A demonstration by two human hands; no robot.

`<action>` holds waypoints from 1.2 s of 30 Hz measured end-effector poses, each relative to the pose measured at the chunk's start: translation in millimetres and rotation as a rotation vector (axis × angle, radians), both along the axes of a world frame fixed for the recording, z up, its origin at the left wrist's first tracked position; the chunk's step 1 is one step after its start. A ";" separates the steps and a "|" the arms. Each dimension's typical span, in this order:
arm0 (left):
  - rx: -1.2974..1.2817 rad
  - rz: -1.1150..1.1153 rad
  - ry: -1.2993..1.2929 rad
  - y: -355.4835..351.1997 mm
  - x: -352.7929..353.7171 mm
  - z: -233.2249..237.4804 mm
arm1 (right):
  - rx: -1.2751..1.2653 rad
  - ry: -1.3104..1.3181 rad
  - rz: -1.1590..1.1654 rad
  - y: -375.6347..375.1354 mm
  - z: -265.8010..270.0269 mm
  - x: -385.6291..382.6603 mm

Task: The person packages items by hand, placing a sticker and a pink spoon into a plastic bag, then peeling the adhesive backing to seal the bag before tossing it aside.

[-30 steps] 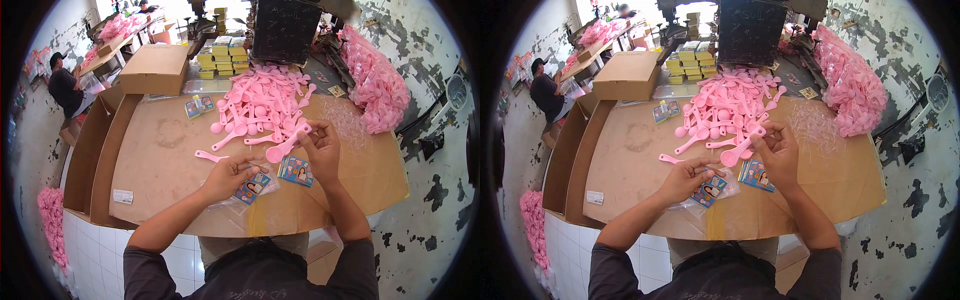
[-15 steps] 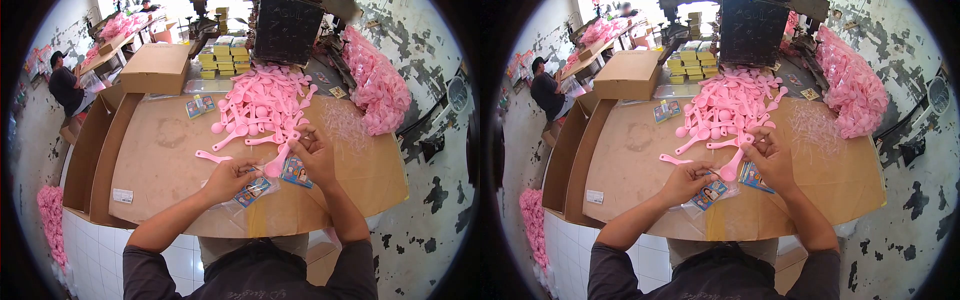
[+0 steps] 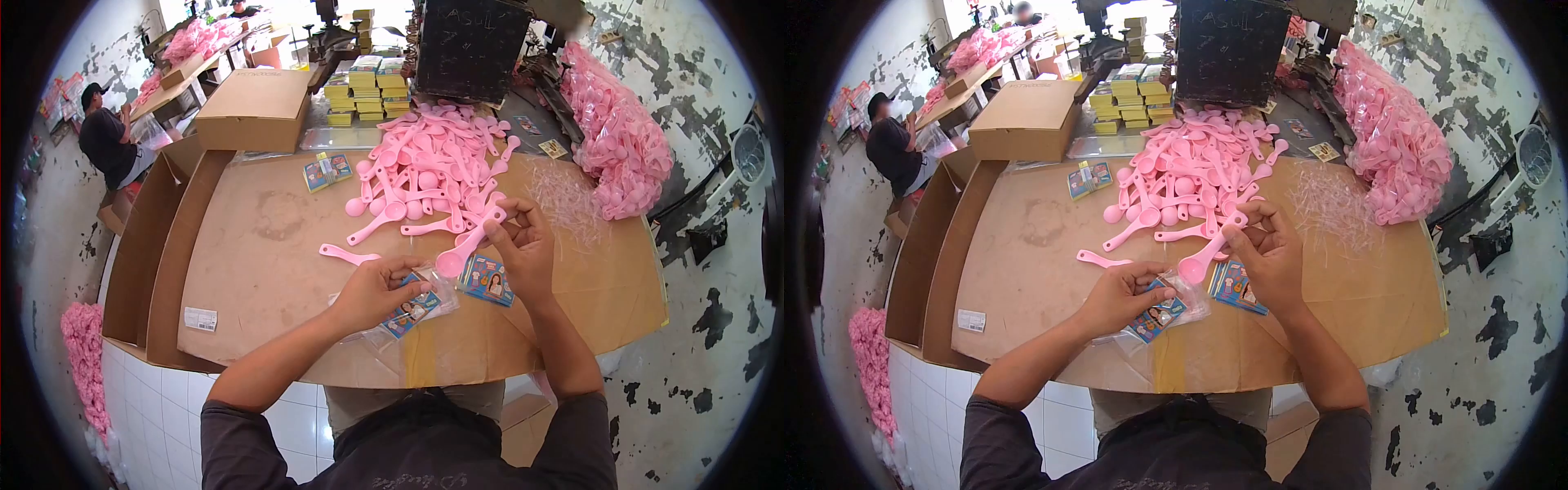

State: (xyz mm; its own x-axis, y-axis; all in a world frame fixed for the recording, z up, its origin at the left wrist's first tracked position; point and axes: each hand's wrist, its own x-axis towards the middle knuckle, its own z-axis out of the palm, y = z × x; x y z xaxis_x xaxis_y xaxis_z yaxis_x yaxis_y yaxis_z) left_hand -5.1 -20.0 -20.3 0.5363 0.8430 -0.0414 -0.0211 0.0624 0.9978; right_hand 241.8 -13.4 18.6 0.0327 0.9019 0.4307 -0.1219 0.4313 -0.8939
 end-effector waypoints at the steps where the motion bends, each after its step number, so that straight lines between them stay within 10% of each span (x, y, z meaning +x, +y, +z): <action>1: -0.003 0.001 -0.048 -0.1 0.2 -1.3 | 0.001 0.015 -0.001 -0.3 0.1 0.1; 21: -0.003 -0.049 -0.042 3.4 -2.8 1.0 | -0.089 -0.029 0.191 -13.2 -35.4 -16.3; 25: -0.104 -0.096 -0.153 -0.7 -6.9 23.2 | 0.165 -0.478 0.280 -7.2 -17.7 -8.2; 36: 0.030 -0.217 -0.242 -1.9 -8.3 16.5 | 0.398 -0.596 0.451 -7.6 64.7 -12.1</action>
